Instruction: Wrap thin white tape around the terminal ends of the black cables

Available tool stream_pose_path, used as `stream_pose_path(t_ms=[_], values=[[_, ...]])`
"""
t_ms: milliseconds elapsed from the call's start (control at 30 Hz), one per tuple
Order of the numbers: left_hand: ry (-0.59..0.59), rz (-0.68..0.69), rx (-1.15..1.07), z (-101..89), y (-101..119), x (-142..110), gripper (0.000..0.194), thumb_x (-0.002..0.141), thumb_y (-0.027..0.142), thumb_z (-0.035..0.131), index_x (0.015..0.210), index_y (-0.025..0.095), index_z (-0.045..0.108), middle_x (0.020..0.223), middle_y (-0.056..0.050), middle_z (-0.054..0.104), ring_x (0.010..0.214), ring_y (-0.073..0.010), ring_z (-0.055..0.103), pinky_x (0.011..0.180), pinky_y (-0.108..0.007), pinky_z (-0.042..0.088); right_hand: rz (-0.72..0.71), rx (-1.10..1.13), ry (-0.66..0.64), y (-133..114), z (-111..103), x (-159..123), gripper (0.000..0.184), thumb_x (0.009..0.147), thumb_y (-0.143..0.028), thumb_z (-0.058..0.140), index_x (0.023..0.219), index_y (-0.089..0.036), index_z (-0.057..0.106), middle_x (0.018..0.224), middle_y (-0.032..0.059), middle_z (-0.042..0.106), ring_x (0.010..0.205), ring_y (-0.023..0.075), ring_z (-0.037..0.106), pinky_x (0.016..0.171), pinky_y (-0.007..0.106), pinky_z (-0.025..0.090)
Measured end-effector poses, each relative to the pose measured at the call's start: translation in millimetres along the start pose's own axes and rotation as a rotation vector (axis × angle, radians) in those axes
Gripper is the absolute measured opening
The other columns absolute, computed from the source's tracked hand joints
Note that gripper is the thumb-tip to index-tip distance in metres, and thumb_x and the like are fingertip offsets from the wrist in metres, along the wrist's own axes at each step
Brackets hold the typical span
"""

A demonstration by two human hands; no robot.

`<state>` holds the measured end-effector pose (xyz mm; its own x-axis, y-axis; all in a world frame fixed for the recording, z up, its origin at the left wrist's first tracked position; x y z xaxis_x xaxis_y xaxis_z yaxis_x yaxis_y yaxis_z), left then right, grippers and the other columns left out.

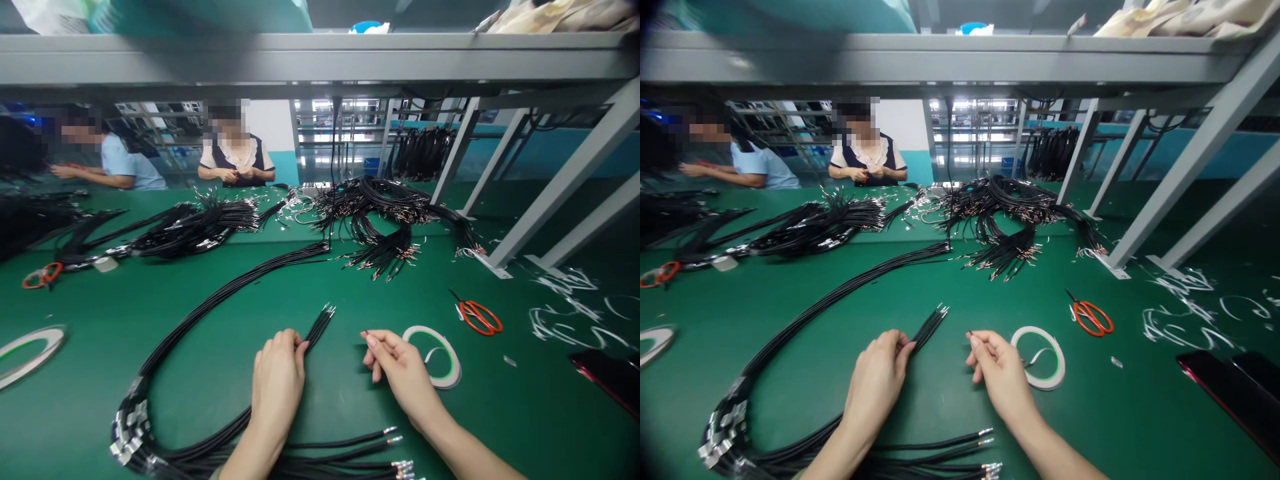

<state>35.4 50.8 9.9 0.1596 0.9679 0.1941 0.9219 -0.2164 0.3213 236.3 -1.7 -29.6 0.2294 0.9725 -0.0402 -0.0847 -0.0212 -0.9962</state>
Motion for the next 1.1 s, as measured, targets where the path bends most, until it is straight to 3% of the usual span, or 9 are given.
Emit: stream_pose_path(t_ms=[100,200,300,533,867,1100], values=[[0.016,-0.068,-0.284,-0.9,0,0,0.015,0.090,0.030,0.046,0.084,0.021,0.056,0.078,-0.003,0.065,0.073,-0.0219,0.062,0.066,-0.032,0.045,0.015,0.069,0.042,-2,0,1,0.031,0.086,-0.044,0.061,0.095,-0.014,0.065,0.064,-0.0012,0.062,0.045,0.0086,0.050,0.057,0.026,0.045],[-0.049,-0.013,-0.597,4.2,16,-7,0.021,0.089,0.036,0.049,0.095,0.021,0.062,0.082,-0.003,0.067,0.073,-0.0195,0.064,0.067,-0.029,0.048,0.074,0.203,0.069,-4,1,0,0.029,0.083,-0.043,0.065,0.091,-0.015,0.064,0.064,-0.0024,0.060,0.047,0.0087,0.050,0.062,0.029,0.050],[-0.135,0.045,-0.751,11.0,34,-17,0.025,0.089,0.037,0.051,0.095,0.019,0.065,0.076,-0.003,0.065,0.065,-0.0175,0.063,0.064,-0.028,0.048,0.127,0.323,0.057,-6,5,-2,0.025,0.082,-0.040,0.068,0.087,-0.016,0.062,0.065,-0.0030,0.060,0.049,0.0083,0.050,0.065,0.030,0.051],[-0.290,-0.105,-1.047,27.5,38,-27,0.026,0.084,0.039,0.059,0.089,0.015,0.067,0.074,-0.004,0.068,0.061,-0.0156,0.064,0.056,-0.025,0.049,0.142,0.420,-0.021,-14,13,-8,0.022,0.082,-0.033,0.070,0.090,-0.014,0.063,0.070,-0.0006,0.064,0.057,0.0085,0.053,0.067,0.025,0.046],[-0.222,-0.057,-1.064,18.6,42,-28,0.017,0.078,0.032,0.066,0.079,0.016,0.070,0.072,-0.003,0.064,0.064,-0.0157,0.063,0.060,-0.025,0.051,0.096,0.325,-0.099,-11,20,-9,0.020,0.080,-0.031,0.073,0.085,-0.014,0.064,0.067,-0.0010,0.064,0.053,0.0075,0.050,0.057,0.021,0.038],[-0.186,0.026,-0.944,17.0,43,-31,0.015,0.083,0.031,0.062,0.083,0.018,0.070,0.075,-0.002,0.062,0.068,-0.0159,0.063,0.062,-0.025,0.049,0.078,0.242,-0.057,-17,15,-9,0.022,0.079,-0.035,0.072,0.083,-0.015,0.064,0.067,-0.0007,0.064,0.051,0.0081,0.050,0.056,0.022,0.038]])
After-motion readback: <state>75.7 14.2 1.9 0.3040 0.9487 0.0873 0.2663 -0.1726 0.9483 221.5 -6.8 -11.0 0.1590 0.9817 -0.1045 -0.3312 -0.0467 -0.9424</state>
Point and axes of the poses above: each hand's wrist, its own x-axis towards the middle knuckle, its own z-axis out of the palm, y = z × x, the point moved 6 cm from there along x, towards the middle knuckle
